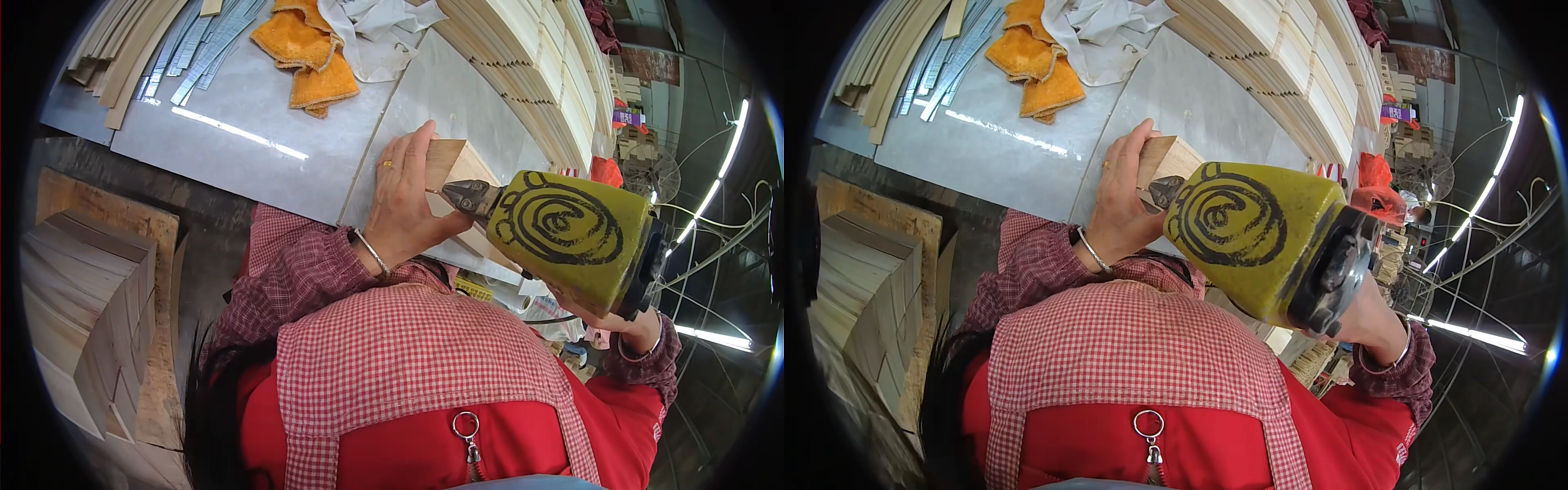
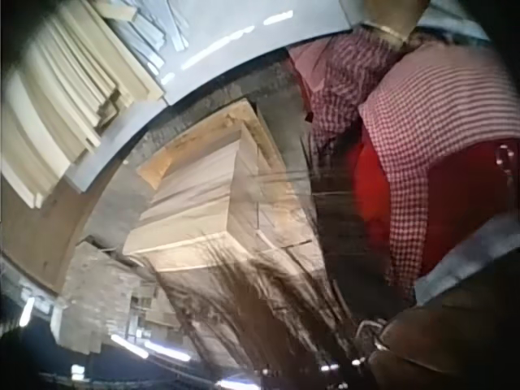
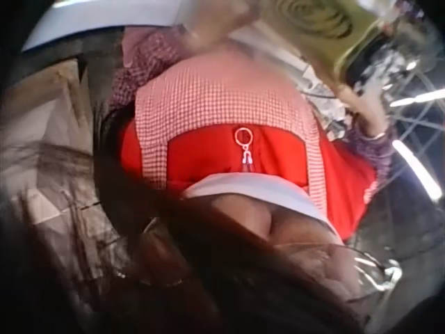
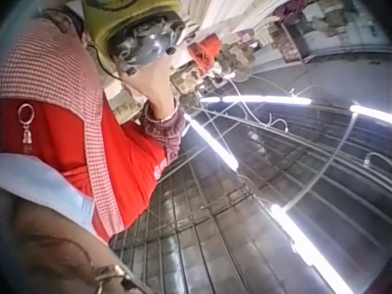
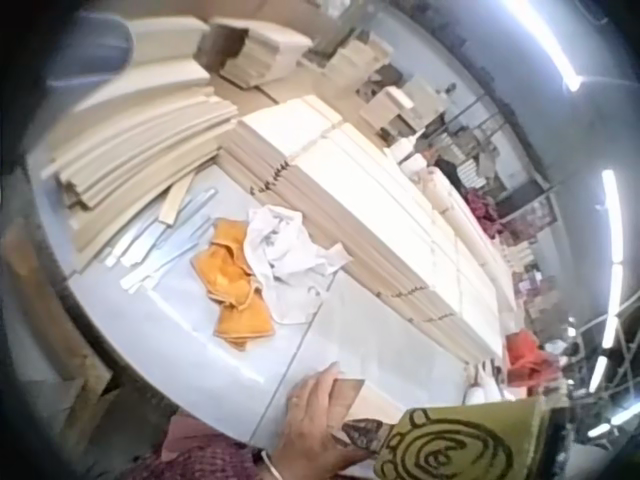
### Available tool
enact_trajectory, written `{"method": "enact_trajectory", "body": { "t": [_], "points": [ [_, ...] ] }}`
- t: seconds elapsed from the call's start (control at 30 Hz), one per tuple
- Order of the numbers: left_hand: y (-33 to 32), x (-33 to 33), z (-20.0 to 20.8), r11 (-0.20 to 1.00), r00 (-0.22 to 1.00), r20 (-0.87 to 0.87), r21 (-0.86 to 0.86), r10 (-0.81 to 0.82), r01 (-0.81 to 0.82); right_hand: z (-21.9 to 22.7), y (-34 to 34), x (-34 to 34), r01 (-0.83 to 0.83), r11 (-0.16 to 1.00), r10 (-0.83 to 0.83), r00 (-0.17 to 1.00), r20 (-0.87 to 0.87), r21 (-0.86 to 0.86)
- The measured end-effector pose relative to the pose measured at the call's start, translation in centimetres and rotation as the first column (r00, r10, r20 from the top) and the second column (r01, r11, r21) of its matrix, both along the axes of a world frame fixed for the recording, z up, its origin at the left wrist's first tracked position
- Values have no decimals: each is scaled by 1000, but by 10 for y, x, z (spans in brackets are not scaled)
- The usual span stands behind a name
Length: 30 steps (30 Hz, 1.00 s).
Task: The recorder is assembling small wooden boxes by applying glue to the edges and then using a nail gun to secure the pieces together.
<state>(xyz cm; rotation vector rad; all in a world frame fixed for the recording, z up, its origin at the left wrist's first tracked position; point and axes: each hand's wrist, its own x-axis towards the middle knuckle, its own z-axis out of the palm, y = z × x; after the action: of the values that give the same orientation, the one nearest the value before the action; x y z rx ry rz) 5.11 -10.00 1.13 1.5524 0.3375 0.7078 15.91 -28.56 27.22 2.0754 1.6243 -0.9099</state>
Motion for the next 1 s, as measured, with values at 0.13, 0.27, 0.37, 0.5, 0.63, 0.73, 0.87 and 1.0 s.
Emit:
{"method": "enact_trajectory", "body": {
  "t": [0.13, 0.27, 0.37, 0.5, 0.63, 0.73, 0.87, 1.0],
  "points": [
    [2, -2, 0, 1000, 1000, 7, -8, -16, 16, 6, 10, -10, 167, 984, -168, 986, -1, -64],
    [2, -2, 1, 999, 1000, 7, -24, -29, 29, 9, 19, -15, 367, 919, -369, 929, 19, -143],
    [4, -3, 3, 999, 999, -3, -33, -40, 40, 5, 23, -17, 117, 993, -114, 991, 75, -29],
    [5, -3, 7, 998, 999, -14, -54, -33, 32, -6, 9, -47, 881, 381, -682, 473, -558, 280],
    [7, -5, 4, 999, 1000, -9, 54, -2, 3, 11, 4, -45, 932, 159, -968, 212, -134, 325],
    [14, -4, 8, 992, 1000, 0, 123, -26, 26, 9, -33, -38, 891, -45, -979, 52, -199, 452],
    [28, 2, 13, 974, 995, 4, 206, -99, 96, -17, -112, -15, 793, -151, -945, 59, -321, 591],
    [36, 15, 14, 945, 980, -192, 310, -44, 103, -51, -182, 6, 704, -274, -949, -86, -304, 655]
  ]
}}
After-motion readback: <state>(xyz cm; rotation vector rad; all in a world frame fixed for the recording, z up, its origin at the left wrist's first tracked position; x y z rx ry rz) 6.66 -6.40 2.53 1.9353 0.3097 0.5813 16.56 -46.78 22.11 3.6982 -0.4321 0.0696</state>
